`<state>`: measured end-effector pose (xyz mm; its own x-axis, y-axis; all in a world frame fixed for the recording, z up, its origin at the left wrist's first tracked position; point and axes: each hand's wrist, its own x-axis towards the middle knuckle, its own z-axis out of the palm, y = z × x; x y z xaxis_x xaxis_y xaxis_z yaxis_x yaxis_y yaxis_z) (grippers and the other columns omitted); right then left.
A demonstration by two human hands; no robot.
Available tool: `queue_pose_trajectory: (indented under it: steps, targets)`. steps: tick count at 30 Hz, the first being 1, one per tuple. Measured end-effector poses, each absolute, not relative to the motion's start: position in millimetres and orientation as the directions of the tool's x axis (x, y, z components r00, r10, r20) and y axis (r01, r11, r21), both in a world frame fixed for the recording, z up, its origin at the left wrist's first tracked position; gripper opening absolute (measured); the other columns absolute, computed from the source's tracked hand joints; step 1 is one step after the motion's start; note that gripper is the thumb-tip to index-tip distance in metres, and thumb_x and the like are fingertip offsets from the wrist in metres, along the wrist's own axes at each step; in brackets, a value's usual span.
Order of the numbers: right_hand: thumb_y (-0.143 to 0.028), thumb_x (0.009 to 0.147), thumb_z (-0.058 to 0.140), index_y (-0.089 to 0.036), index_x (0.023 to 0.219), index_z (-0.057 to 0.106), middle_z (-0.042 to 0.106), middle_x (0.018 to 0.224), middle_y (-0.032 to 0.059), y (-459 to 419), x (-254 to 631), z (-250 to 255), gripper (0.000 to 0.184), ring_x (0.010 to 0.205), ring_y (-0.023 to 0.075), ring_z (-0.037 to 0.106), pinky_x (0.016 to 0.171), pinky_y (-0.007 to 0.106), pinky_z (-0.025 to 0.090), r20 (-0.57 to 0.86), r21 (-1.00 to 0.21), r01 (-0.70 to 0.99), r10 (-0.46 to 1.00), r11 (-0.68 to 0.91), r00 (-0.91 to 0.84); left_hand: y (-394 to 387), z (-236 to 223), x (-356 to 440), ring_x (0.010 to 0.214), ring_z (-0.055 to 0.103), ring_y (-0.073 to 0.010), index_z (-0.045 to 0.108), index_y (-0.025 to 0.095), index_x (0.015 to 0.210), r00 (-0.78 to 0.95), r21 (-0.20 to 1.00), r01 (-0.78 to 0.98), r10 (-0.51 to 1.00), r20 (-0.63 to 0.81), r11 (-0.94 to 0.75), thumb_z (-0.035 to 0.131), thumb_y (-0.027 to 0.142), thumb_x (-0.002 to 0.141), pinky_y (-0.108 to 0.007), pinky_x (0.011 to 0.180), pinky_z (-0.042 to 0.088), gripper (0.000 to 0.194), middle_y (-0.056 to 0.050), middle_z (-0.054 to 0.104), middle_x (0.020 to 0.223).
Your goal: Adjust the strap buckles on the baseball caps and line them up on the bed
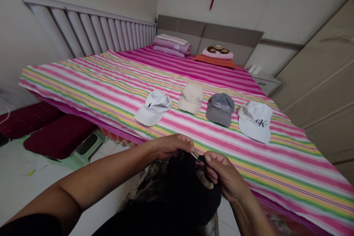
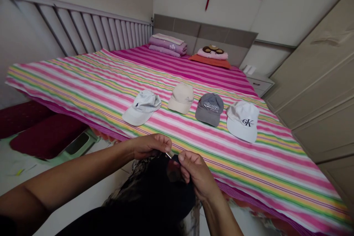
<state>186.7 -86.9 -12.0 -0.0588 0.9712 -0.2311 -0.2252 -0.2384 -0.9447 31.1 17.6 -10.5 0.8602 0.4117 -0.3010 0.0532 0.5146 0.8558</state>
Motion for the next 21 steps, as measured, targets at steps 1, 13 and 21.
queue_pose_trajectory:
  steps: [1, 13, 21]
  targets:
    - [-0.045, 0.072, 0.061, -0.014, 0.059, 0.052, 0.033, 0.035, -0.0099, -86.6, 186.9, -12.6, 0.034, 0.033, 0.0022, 0.021, 0.037, 0.019, 0.016, -0.232, -0.945, -0.224, 0.971, -0.239, -0.055, 17.4, -11.2, 31.5, 0.043, 0.042, -0.0047, 0.055, 0.012, 0.062, 0.864, 0.85, 0.048, 0.405, -0.299, 0.525, 0.071, 0.024, 0.056, -0.019, 0.043, 0.024, 0.021, 0.004, 0.053, 0.052]
    - [-0.043, 0.072, 0.061, -0.014, 0.058, 0.05, 0.03, 0.035, -0.0108, -84.2, 186.4, -18.2, 0.034, 0.032, 0.002, 0.02, 0.037, 0.02, 0.015, -0.245, -0.932, -0.269, 0.969, -0.244, -0.031, 17.3, -18.6, 33.9, 0.051, 0.052, -0.0069, 0.052, 0.013, 0.067, 0.878, 0.818, -0.047, 0.415, -0.24, 0.573, 0.072, 0.01, 0.051, -0.018, 0.052, 0.035, 0.025, 0.001, 0.06, 0.058]
    - [-0.041, 0.072, 0.062, -0.017, 0.054, 0.042, 0.029, 0.035, -0.0109, -83.5, 186.2, -19.2, 0.036, 0.034, 0.003, 0.019, 0.038, 0.02, 0.014, -0.232, -0.918, -0.323, 0.972, -0.23, -0.034, 18.7, -13.6, 35.3, 0.058, 0.055, -0.0088, 0.062, 0.012, 0.078, 0.89, 0.801, 0.028, 0.351, -0.293, 0.597, 0.07, 0.03, 0.061, -0.02, 0.058, 0.038, 0.025, 0.0, 0.063, 0.064]
